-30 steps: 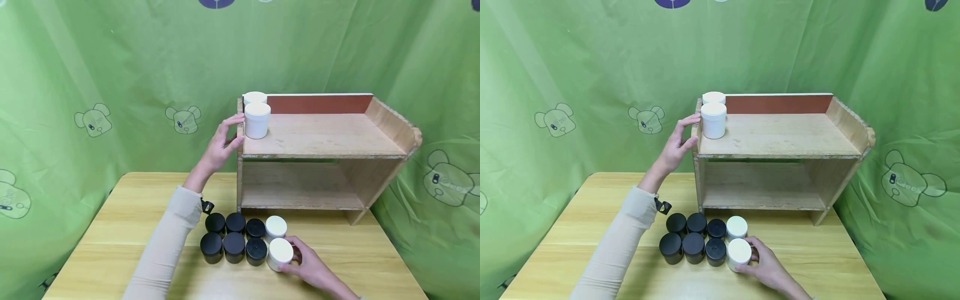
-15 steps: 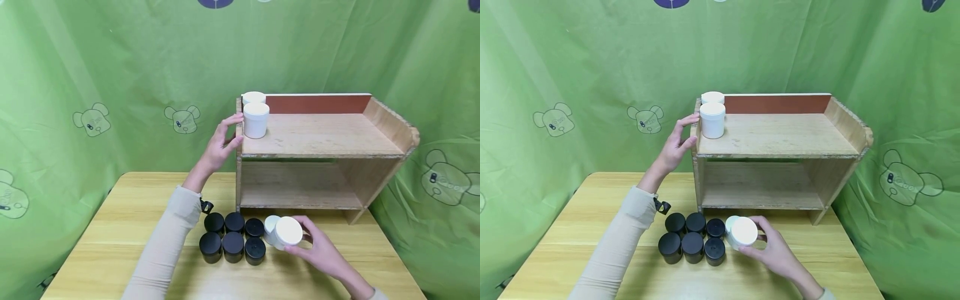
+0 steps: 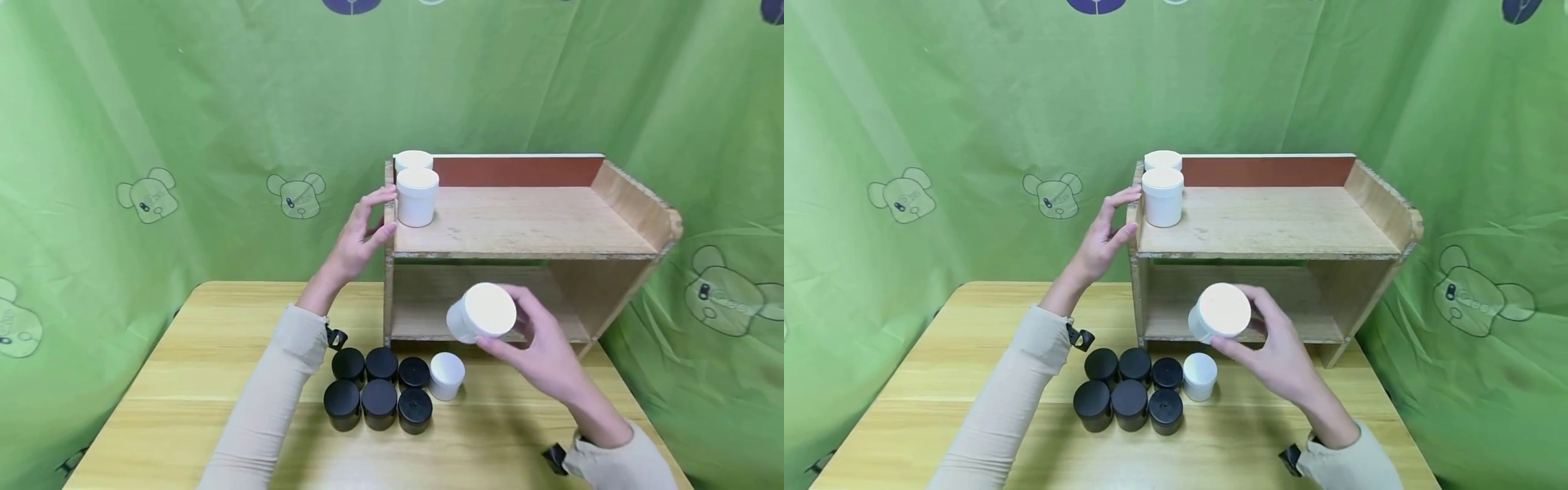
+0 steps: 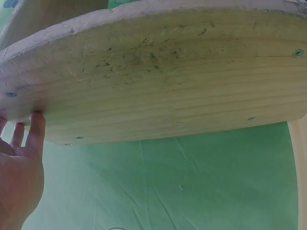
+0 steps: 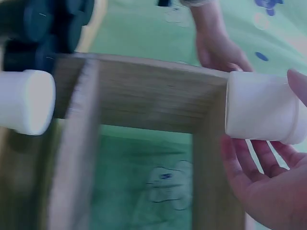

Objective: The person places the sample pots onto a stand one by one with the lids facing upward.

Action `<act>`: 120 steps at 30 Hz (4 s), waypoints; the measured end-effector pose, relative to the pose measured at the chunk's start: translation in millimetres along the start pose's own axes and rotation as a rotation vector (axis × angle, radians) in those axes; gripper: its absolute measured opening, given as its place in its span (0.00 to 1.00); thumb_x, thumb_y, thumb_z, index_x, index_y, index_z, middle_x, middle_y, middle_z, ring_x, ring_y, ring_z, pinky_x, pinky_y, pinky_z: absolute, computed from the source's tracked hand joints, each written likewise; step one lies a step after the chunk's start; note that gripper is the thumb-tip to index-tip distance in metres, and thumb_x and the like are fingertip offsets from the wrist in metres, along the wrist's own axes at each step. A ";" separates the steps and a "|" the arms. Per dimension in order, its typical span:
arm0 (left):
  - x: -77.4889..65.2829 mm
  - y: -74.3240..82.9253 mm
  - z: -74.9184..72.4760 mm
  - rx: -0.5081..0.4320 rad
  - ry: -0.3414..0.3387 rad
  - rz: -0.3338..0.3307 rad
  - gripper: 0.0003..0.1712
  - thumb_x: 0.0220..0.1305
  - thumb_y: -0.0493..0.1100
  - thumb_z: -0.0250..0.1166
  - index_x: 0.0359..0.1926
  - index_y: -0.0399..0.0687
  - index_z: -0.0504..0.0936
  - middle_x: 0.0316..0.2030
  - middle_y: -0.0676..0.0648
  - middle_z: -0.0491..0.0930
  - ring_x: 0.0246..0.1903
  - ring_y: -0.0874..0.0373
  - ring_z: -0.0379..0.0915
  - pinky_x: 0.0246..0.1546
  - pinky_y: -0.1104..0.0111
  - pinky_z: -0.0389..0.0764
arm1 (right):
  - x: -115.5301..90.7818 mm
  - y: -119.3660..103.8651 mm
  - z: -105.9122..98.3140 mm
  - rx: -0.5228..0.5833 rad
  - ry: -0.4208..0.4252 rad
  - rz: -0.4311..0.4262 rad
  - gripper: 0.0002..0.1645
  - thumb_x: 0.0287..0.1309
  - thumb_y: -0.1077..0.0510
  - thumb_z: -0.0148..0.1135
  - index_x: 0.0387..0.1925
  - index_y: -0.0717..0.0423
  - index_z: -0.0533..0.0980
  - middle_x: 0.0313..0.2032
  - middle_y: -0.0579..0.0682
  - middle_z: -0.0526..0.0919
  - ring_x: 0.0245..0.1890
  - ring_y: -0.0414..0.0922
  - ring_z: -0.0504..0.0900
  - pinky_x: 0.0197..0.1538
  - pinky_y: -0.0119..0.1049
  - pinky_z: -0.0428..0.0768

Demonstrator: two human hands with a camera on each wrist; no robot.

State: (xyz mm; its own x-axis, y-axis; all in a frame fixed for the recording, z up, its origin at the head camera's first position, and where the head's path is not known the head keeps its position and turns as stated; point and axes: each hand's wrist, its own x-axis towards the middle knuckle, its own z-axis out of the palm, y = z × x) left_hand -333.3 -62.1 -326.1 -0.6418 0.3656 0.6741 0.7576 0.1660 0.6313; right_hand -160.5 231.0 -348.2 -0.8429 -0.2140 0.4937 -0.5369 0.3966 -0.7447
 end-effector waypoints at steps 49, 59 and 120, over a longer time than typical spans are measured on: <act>2.3 0.1 -1.8 0.005 0.001 0.011 0.30 0.72 0.52 0.56 0.72 0.54 0.65 0.79 0.51 0.58 0.79 0.54 0.52 0.69 0.39 0.74 | 225.9 -6.2 -15.2 -0.092 0.156 0.357 0.46 0.65 0.44 0.69 0.76 0.51 0.59 0.71 0.56 0.70 0.68 0.47 0.70 0.75 0.39 0.70; 0.8 1.6 -3.1 -0.003 -0.003 -0.008 0.33 0.72 0.57 0.55 0.73 0.54 0.64 0.79 0.51 0.57 0.79 0.57 0.51 0.68 0.38 0.75 | 227.7 3.4 -3.2 -0.117 0.123 0.370 0.45 0.65 0.45 0.70 0.75 0.53 0.61 0.71 0.55 0.70 0.70 0.48 0.69 0.77 0.40 0.68; -0.8 2.9 -1.4 0.004 0.001 -0.029 0.31 0.72 0.53 0.56 0.72 0.52 0.64 0.79 0.50 0.58 0.79 0.58 0.51 0.72 0.44 0.71 | 89.8 -22.0 25.1 -0.085 0.129 -0.091 0.34 0.66 0.60 0.68 0.72 0.56 0.70 0.63 0.57 0.76 0.64 0.51 0.75 0.73 0.42 0.75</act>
State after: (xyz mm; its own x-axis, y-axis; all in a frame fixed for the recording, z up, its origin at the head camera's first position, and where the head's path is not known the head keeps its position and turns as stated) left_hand -330.8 -63.2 -324.3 -0.6634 0.3596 0.6562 0.7393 0.1796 0.6490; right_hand -225.3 180.6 -298.8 -0.7766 -0.1381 0.6146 -0.6008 0.4557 -0.6568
